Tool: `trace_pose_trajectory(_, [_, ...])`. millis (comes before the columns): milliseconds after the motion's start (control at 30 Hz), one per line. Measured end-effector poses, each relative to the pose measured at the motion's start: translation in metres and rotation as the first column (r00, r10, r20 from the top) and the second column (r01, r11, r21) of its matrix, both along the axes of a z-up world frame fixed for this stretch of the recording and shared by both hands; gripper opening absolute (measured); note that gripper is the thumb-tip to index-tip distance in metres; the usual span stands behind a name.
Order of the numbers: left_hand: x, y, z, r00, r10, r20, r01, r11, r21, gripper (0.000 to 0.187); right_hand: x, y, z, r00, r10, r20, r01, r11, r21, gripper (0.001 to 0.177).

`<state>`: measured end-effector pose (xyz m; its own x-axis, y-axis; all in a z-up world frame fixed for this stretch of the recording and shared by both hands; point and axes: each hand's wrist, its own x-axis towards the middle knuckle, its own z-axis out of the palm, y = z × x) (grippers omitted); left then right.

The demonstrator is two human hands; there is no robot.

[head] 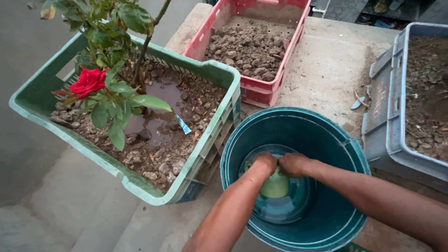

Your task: The person rinses a yellow mug in a bucket of water and uses it to pour water into several planters containing soil and a rose bush.

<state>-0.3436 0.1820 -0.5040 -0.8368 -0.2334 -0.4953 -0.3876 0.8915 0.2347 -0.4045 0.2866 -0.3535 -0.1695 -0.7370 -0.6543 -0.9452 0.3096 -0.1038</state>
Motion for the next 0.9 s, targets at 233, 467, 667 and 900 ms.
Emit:
trace_pose_trajectory(233, [-0.003, -0.006, -0.007, 0.999, -0.043, -0.011, 0.043, 0.999, 0.012, 0.032, -0.003, 0.003, -0.001, 0.999, 0.031, -0.016, -0.032, 0.997, -0.076, 0.035])
trace_pose_trajectory(467, [-0.001, -0.007, 0.027, 0.999, -0.017, -0.05, 0.016, 1.0, -0.017, 0.028, -0.008, -0.002, -0.001, 0.999, 0.024, -0.023, -0.027, 0.994, -0.108, 0.033])
trace_pose_trajectory(667, [0.017, -0.006, 0.117, 0.999, 0.042, -0.002, -0.042, 0.999, 0.021, 0.031, -0.008, -0.001, 0.032, 0.988, 0.068, -0.142, -0.086, 0.988, -0.13, 0.026])
trace_pose_trajectory(900, [0.055, 0.008, 0.224, 0.945, -0.077, -0.318, 0.058, 0.996, -0.069, 0.02, 0.001, 0.025, 0.119, 0.991, 0.031, -0.13, -0.063, 0.965, -0.253, 0.024])
